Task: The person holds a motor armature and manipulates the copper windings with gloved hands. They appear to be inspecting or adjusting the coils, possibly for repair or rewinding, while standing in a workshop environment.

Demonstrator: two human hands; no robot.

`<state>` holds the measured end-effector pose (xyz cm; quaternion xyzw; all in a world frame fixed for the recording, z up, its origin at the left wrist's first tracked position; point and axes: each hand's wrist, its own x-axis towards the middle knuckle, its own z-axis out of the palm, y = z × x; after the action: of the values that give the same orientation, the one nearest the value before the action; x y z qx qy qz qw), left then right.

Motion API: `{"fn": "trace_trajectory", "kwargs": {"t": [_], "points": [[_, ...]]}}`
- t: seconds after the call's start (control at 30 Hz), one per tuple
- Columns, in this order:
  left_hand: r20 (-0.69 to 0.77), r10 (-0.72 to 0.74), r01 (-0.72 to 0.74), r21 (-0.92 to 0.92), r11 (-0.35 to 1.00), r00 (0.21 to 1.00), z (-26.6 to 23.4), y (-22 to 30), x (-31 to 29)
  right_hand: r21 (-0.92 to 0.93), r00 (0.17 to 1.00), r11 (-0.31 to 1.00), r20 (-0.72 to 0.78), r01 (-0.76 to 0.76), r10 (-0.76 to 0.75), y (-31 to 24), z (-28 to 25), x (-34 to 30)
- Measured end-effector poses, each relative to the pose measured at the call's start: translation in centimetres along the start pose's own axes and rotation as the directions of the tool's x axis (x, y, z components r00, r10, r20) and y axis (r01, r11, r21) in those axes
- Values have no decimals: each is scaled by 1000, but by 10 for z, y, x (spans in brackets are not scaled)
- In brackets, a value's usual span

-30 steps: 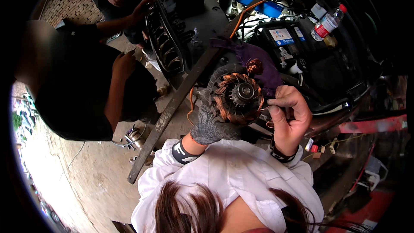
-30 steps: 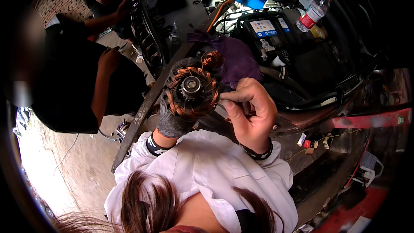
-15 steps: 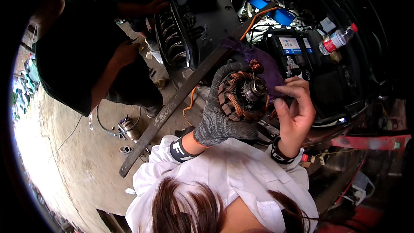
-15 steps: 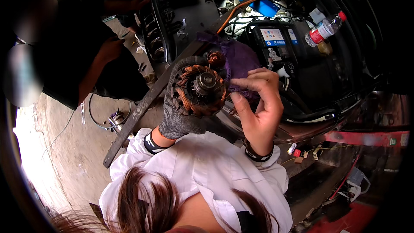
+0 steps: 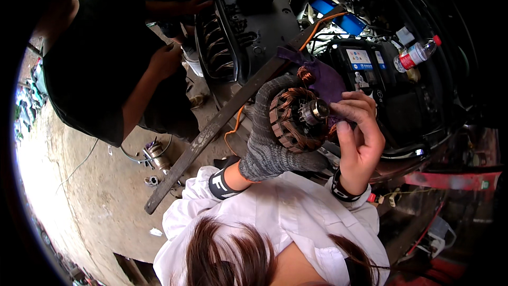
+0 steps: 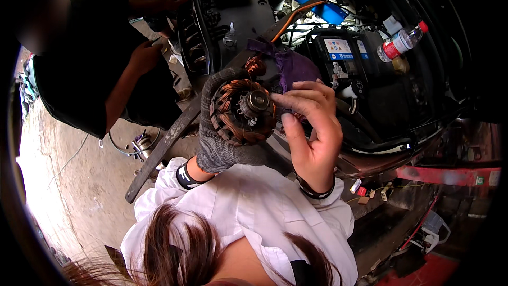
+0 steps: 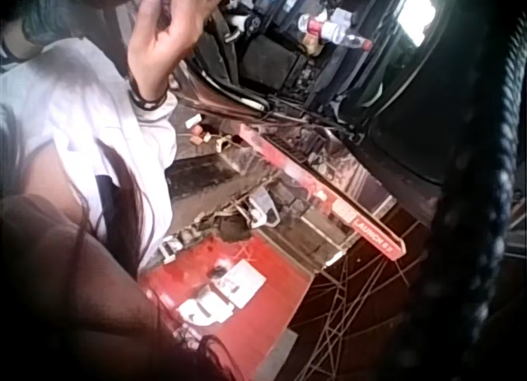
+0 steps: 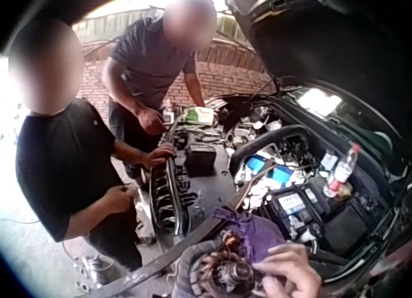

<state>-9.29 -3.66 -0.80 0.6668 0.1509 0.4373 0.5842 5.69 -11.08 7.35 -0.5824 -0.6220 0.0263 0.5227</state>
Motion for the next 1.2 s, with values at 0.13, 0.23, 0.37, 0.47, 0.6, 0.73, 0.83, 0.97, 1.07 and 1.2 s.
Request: {"fn": "trace_trajectory", "kwargs": {"t": [0.13,0.23,0.37,0.47,0.6,0.73,0.83,0.97,1.07,1.2], "points": [[-151,122,-151,-196,969,981,5,7,11,32,999,999,-28,17,-16,-5,4,4],[-125,157,-171,-106,980,980,4,15,13,38,999,999,-22,27,-27,-4,4,3],[-118,42,-58,-131,990,992,6,23,9,45,1000,999,2,20,-20,-4,3,3],[-126,129,-137,-60,989,984,5,18,9,69,1000,997,-3,26,-26,-3,4,2],[-130,192,-192,10,981,973,5,17,9,85,999,996,30,30,-33,-4,4,3],[-95,192,-183,96,978,977,3,14,6,95,998,995,45,32,-36,-2,3,2],[-95,187,-177,104,979,978,2,18,6,72,998,996,45,43,-46,-3,3,1],[-121,194,-189,49,981,973,3,12,3,88,999,996,26,30,-32,-7,5,0],[-130,234,-221,107,969,964,3,14,4,86,999,995,9,44,-45,-6,6,-2],[-88,308,-292,158,943,947,0,22,8,43,992,991,-20,124,-123,-6,6,-3]]}}
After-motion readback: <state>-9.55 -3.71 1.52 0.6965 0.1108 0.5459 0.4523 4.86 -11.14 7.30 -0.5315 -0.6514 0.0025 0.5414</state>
